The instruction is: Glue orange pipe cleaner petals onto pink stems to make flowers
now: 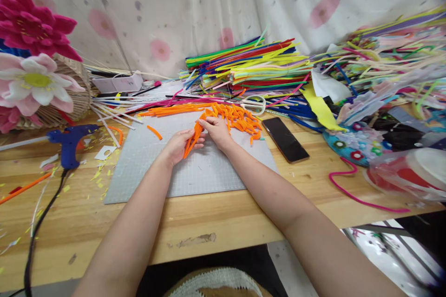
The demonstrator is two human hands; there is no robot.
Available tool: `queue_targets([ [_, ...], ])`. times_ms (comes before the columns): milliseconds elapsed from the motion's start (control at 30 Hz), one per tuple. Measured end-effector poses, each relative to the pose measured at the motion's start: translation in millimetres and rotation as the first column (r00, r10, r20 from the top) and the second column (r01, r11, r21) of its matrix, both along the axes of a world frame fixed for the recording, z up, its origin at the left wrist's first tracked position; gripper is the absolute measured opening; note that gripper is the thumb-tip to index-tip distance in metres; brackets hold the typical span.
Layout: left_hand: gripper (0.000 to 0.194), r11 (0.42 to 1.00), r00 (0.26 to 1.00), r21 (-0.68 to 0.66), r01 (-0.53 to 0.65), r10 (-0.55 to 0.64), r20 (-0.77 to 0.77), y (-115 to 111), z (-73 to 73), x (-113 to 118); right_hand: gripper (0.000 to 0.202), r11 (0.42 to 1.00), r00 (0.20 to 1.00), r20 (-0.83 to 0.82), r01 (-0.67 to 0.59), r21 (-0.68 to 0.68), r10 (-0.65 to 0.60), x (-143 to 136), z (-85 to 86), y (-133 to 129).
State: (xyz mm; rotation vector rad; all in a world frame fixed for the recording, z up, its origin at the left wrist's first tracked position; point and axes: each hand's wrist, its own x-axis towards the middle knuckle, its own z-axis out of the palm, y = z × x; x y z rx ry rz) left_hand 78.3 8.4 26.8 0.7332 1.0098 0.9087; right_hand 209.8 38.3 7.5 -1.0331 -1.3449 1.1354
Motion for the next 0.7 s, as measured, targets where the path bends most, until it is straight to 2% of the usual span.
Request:
queue_targets([
  [167, 0.012, 1.0, 0.999, 0.009, -0.004, 0.004, -0.044, -2, -1.6, 6, 0.032, 0.995, 0.995, 0.01, 0.099, 0.03, -0.099, -4, -2.7, 0],
  [267, 0.012, 0.997, 0.997, 0.076, -0.011, 0.017, -0.073, -5, -3.9, 8, 0.029, 0.996, 0.995, -0.052, 0.088, 0.0, -0.088, -3, -2.0, -1],
  [367, 0.016, 0.983, 0.998, 0.18, -0.035, 0.043, -0.043, -7, -7.4, 7, 0.029, 0.995, 0.987, -0.148, -0.066, -0.078, 0.054, -1, 1.7, -3],
  [467, 0.022, 0.96, 0.993, 0.259, -0.107, 0.116, -0.018, -6, -12.2, 6, 0.034, 0.943, 0.948, -0.152, -0.301, -0.145, 0.279, 2, 5.5, -5],
  [533, 0.024, 0.949, 0.988, 0.282, -0.14, 0.154, -0.028, -4, -15.1, 6, 0.034, 0.915, 0.926, -0.12, -0.372, -0.154, 0.357, 3, 5.7, -5],
  [600, 0.026, 0.95, 0.986, 0.281, -0.134, 0.156, -0.055, -2, -17.1, 7, 0.033, 0.936, 0.941, -0.086, -0.335, -0.112, 0.327, 3, 3.9, -4],
  [700, 0.025, 0.962, 0.993, 0.259, -0.083, 0.103, -0.065, 1, -18.1, 8, 0.033, 0.985, 0.985, -0.022, -0.17, -0.016, 0.17, 2, -0.5, 0],
])
